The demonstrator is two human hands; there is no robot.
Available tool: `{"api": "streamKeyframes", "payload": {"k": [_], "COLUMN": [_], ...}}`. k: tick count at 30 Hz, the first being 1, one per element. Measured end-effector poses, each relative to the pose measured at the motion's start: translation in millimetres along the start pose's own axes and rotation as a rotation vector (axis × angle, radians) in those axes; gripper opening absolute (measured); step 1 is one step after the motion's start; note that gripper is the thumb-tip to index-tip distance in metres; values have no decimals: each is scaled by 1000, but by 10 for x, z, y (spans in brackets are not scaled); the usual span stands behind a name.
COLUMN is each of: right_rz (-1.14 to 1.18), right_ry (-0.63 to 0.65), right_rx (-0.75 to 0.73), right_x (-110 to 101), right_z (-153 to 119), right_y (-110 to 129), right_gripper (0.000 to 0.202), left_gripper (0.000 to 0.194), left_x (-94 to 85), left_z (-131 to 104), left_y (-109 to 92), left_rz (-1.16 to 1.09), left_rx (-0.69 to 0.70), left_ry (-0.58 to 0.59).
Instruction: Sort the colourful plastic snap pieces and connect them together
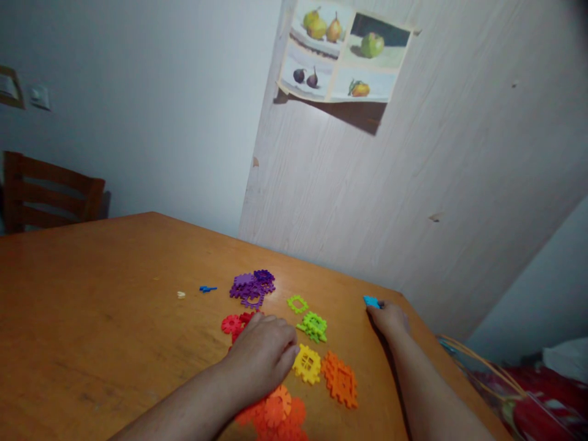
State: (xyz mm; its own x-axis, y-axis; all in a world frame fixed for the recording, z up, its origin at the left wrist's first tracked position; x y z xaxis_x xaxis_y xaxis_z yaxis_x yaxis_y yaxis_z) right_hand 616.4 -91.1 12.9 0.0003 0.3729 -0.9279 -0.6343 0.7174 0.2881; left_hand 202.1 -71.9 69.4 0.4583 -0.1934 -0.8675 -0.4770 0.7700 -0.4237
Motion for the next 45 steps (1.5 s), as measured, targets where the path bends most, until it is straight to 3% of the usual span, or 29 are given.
{"api": "streamKeyframes", "payload": {"k": [7,15,25,32,37,40,45], "right_rz": [34,133,193,333,600,797,911], "right_ry": [-25,-95,-78,-327,-421,-327,-7], "right_rx": [16,63,-71,-56,-168,-251,-323], "right_x": [25,-109,-110,-618,-945,-1048,-1152], "right_z": [45,15,-92,-207,-325,-499,-1006], "right_y": [32,-179,61,163,548,850,1270], "right_gripper": [54,52,37,53,50,45,40], "left_gripper": [20,21,20,20,22,22,24], "left_x": [1,-7,-22,-39,-94,-139,-249], "left_z": [-8,-13,-6,-1,16,33,60], "left_y": [3,-10,-9,-9,29,72,171], "left_rz": [10,18,11,14,21,36,22], "left_rx": [9,2,3,3,-11,-20,-64], "left_ry": [-14,-5,5,-1,-25,-61,-145]}}
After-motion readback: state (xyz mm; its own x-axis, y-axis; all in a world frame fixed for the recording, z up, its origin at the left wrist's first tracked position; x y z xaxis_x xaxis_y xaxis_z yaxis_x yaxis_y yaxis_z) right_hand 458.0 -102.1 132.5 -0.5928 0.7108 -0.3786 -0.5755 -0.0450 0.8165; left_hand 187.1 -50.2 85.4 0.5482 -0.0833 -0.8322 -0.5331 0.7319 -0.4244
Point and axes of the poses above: each hand's wrist, its own z-axis towards the middle knuckle, its own x-axis out of the palm, y = z × x, the point moved 9 cm from there along z, towards the middle knuckle, and after that the axes turned 1 degree about -x, right-handed, at the moved point
